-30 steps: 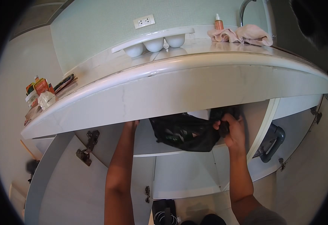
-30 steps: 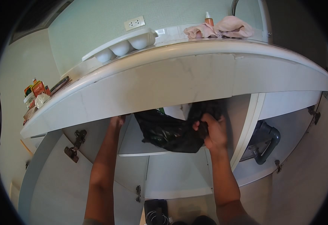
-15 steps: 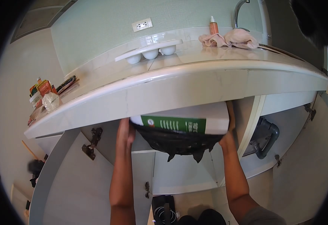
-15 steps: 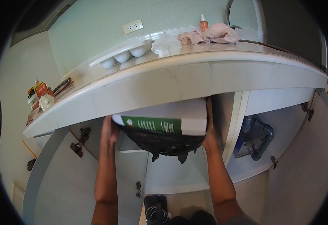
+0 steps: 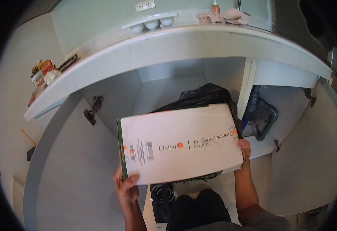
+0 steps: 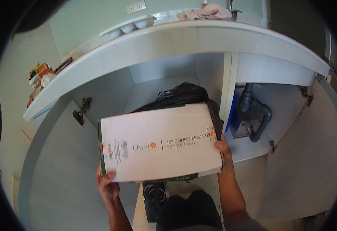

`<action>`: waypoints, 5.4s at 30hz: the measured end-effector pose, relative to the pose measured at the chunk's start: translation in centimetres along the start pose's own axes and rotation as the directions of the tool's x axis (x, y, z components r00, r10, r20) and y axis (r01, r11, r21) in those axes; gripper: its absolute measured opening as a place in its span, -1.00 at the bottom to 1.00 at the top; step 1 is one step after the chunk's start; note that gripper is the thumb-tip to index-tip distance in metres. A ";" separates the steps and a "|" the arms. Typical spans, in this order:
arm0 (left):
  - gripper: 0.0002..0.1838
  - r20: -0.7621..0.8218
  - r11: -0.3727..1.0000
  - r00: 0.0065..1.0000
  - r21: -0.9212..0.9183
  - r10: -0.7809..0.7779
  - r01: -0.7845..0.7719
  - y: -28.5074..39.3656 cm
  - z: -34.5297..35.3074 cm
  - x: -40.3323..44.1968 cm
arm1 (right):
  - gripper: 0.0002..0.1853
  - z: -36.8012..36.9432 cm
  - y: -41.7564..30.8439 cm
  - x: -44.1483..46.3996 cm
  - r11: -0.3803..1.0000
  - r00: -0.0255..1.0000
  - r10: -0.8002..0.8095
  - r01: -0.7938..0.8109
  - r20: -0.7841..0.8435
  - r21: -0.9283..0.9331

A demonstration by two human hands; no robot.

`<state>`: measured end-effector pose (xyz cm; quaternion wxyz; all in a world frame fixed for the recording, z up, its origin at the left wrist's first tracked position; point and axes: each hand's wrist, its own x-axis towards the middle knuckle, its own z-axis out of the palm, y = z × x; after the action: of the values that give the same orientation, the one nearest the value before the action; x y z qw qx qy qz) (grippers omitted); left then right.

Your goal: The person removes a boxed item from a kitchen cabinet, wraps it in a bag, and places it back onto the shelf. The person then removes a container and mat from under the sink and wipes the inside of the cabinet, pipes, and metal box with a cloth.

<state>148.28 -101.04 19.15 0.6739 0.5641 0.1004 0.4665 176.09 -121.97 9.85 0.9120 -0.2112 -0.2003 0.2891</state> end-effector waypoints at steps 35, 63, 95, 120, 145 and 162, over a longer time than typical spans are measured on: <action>-0.10 0.066 0.609 0.706 -0.453 -0.705 0.651 -29.3 -17.9 -17.4 | -0.32 -0.6 13.5 -11.4 0.453 0.982 0.075 -0.186 -0.171 -0.872; -0.13 0.373 0.684 0.793 0.725 -0.481 0.075 -20.7 -0.7 -10.7 | -0.57 -2.6 14.0 -11.8 0.567 0.912 -0.243 -0.143 -0.331 -0.811; -0.46 0.412 0.555 0.869 0.806 -0.274 -0.207 -19.0 0.4 -16.9 | -0.66 -13.2 10.4 -9.3 -0.289 0.900 -0.294 -0.405 -0.322 -0.867; -0.03 0.542 -0.148 0.779 0.783 -0.315 -0.604 -19.8 5.2 -12.5 | -0.21 -6.2 10.7 -17.2 0.365 0.865 -0.184 -0.382 -0.468 -0.849; -0.38 0.560 0.152 0.764 0.826 -0.319 -0.542 -17.9 3.1 -10.8 | -0.56 -9.7 12.9 -14.0 0.133 0.882 -0.384 -0.240 -0.274 -0.961; -0.33 0.460 0.727 0.831 0.679 -0.314 -0.102 -13.7 -1.9 -7.0 | -0.24 -10.0 10.3 -12.0 0.248 0.738 -0.190 -0.602 -0.647 -0.759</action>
<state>150.25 -104.00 3.99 0.4469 0.8715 0.1007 0.1751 167.38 -124.28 -6.54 0.5527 -0.8198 0.0174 0.1486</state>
